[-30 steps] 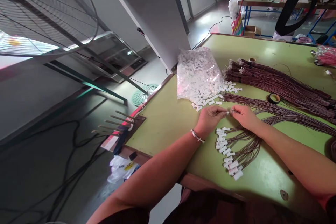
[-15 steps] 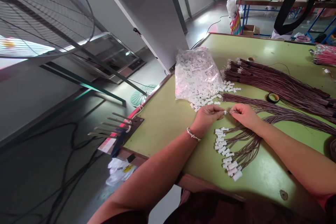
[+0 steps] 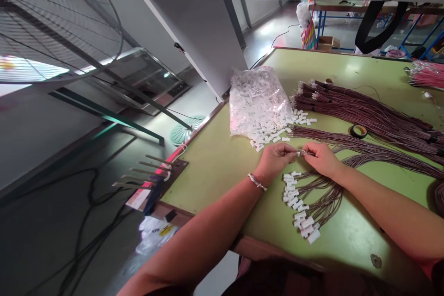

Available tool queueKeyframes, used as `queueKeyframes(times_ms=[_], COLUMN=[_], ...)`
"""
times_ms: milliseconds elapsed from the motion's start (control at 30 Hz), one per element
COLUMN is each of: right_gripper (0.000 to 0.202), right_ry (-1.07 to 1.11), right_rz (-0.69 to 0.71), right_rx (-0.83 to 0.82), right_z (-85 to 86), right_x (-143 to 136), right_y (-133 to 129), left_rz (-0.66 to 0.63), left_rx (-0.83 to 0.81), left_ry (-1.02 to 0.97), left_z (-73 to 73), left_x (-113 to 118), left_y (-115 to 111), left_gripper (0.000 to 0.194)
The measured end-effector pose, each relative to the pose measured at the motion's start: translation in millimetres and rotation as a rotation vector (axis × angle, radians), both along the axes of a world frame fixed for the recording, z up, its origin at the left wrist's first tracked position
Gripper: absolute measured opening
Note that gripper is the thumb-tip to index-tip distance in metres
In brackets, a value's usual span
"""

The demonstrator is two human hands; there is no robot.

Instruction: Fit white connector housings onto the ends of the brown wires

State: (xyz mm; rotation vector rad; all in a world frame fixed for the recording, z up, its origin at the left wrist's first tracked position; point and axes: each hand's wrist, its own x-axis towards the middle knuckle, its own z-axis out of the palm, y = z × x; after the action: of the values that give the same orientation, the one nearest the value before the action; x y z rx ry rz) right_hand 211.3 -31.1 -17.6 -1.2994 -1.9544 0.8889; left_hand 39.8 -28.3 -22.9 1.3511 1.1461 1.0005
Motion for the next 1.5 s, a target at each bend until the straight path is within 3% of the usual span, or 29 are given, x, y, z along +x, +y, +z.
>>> queueKeyframes(times_ms=[267, 533, 733, 867, 1133, 1500], right_gripper=[0.009, 0.011, 0.010, 0.010, 0.009, 0.007], right_ry=[-0.056, 0.041, 0.095, 0.064, 0.045, -0.156], right_rz=[0.010, -0.022, -0.062, -0.064, -0.040, 0.023], right_rx=[0.053, 0.006, -0.029, -0.030, -0.017, 0.158], right_z=[-0.8, 0.7, 1.7, -0.9, -2.1, 1.2], right_x=[0, -1, -2, -2, -1, 1], right_y=[-1, 0, 2, 2, -1, -3], left_rz=[-0.007, -0.003, -0.071, -0.037, -0.104, -0.094], left_rx=[-0.020, -0.133, -0.098, -0.011, -0.039, -0.142], left_ry=[0.045, -0.055, -0.022, 0.071, 0.145, 0.062], left_z=[-2.7, 12.6, 6.9, 2.2, 6.8, 12.9], left_x=[6, 2, 1, 2, 3, 1], left_y=[-3, -3, -1, -3, -3, -2], left_gripper=[0.012, 0.026, 0.033, 0.023, 0.024, 0.029])
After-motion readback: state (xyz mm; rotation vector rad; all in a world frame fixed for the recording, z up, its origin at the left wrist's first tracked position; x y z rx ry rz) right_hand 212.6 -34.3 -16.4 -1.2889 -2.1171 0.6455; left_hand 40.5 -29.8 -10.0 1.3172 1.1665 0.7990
